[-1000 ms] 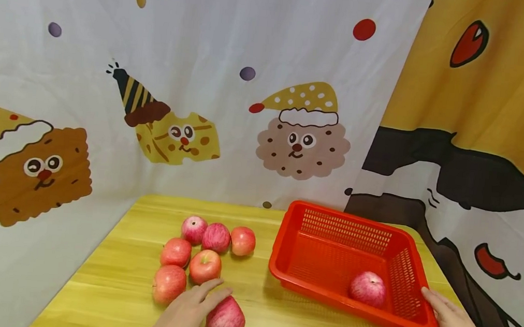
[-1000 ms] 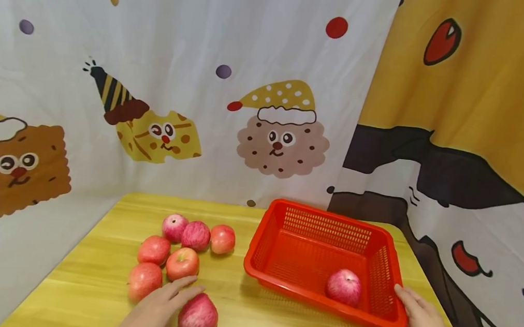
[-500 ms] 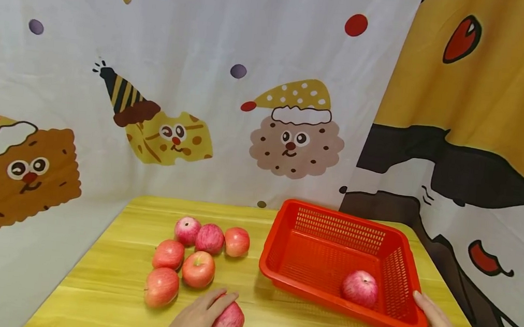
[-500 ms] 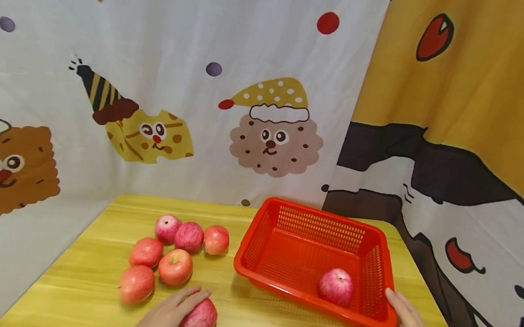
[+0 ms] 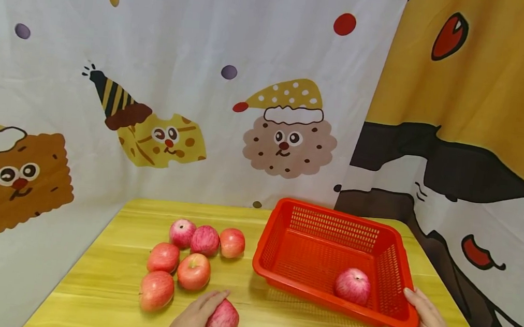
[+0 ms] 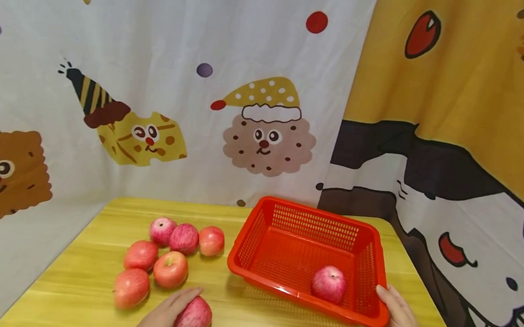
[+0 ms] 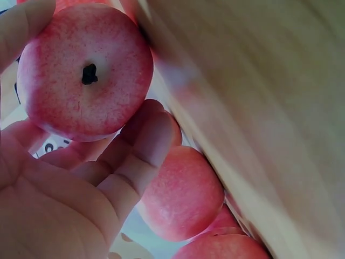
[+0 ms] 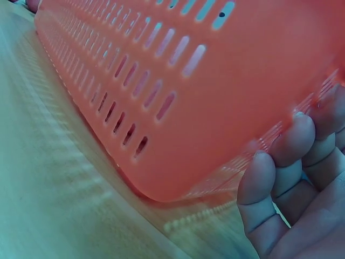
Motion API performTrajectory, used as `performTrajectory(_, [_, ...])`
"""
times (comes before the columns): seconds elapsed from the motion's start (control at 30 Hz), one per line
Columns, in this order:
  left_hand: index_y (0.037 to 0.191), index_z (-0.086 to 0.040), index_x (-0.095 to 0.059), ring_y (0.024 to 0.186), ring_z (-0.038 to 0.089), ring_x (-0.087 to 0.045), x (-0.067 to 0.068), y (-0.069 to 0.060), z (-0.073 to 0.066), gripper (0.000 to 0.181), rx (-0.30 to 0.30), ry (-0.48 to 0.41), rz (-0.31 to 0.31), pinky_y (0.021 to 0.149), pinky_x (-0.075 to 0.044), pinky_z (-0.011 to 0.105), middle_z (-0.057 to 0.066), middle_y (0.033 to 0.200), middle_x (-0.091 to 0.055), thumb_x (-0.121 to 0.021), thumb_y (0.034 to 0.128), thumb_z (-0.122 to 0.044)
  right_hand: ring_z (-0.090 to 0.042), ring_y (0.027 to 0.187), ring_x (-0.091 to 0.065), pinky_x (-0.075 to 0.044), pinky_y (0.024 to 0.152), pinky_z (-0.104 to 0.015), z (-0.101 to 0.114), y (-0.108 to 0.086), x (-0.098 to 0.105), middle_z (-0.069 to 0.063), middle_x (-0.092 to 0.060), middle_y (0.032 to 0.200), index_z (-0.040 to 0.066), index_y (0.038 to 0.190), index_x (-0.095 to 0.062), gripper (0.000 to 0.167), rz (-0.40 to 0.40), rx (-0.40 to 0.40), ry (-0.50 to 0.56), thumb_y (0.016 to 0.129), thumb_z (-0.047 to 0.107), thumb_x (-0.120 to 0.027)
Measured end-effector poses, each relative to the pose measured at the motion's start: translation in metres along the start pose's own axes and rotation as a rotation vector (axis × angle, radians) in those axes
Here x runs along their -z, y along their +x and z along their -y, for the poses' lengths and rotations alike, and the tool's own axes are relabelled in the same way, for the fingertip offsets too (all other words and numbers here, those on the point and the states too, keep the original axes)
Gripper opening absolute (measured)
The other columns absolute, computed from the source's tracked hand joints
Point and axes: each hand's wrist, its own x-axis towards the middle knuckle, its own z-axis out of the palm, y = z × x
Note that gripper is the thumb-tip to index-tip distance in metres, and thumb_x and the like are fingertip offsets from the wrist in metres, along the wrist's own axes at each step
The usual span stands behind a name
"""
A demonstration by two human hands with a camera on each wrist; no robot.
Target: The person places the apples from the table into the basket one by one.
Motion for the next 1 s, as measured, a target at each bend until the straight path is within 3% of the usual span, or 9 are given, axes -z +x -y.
performTrajectory(0.37, [0.156, -0.019, -0.051, 0.13, 0.035, -0.065, 0.0035, -0.0007, -0.0006, 0.091, 0.065, -0.063, 0.014, 0.103, -0.057, 0.06, 0.011, 0.151, -0.061, -0.091, 0.0803, -0.051, -0.004, 0.104, -0.068, -0.062, 0.087, -0.028, -0.0031, 0.0009, 0.002, 0.019, -0.071, 0.116, 0.046, 0.122, -0.062, 0.025, 0.055, 0.066, -0.015, 0.117, 0.037, -0.039])
performTrajectory(0.53, [0.157, -0.021, -0.051, 0.128, 0.031, -0.065, 0.0037, -0.0019, -0.0004, 0.092, 0.088, -0.074, -0.002, 0.102, -0.058, 0.055, 0.007, 0.15, -0.062, -0.089, 0.0806, -0.055, -0.005, 0.104, -0.069, -0.063, 0.087, -0.03, -0.0029, 0.0018, 0.0025, 0.018, -0.072, 0.115, 0.045, 0.12, -0.063, 0.026, 0.058, 0.06, -0.011, 0.117, 0.037, -0.039])
performTrajectory(0.73, [0.156, -0.021, -0.051, 0.123, 0.026, -0.067, 0.0043, -0.0017, 0.0001, 0.091, 0.091, -0.058, -0.023, 0.1, -0.059, 0.05, 0.003, 0.147, -0.063, -0.089, 0.081, -0.056, -0.006, 0.104, -0.07, -0.064, 0.087, -0.031, -0.0022, 0.0018, 0.0017, 0.018, -0.073, 0.115, 0.046, 0.119, -0.063, 0.025, 0.039, 0.045, -0.022, 0.116, 0.039, -0.04])
performTrajectory(1.0, [0.156, -0.022, -0.05, 0.122, 0.024, -0.067, 0.0055, -0.0014, -0.0001, 0.09, 0.078, -0.045, -0.051, 0.098, -0.06, 0.046, 0.001, 0.146, -0.063, -0.089, 0.082, -0.054, -0.007, 0.103, -0.071, -0.063, 0.086, -0.031, -0.0033, 0.0017, 0.0014, 0.016, -0.074, 0.115, 0.043, 0.121, -0.066, 0.029, 0.068, 0.083, 0.002, 0.117, 0.036, -0.038])
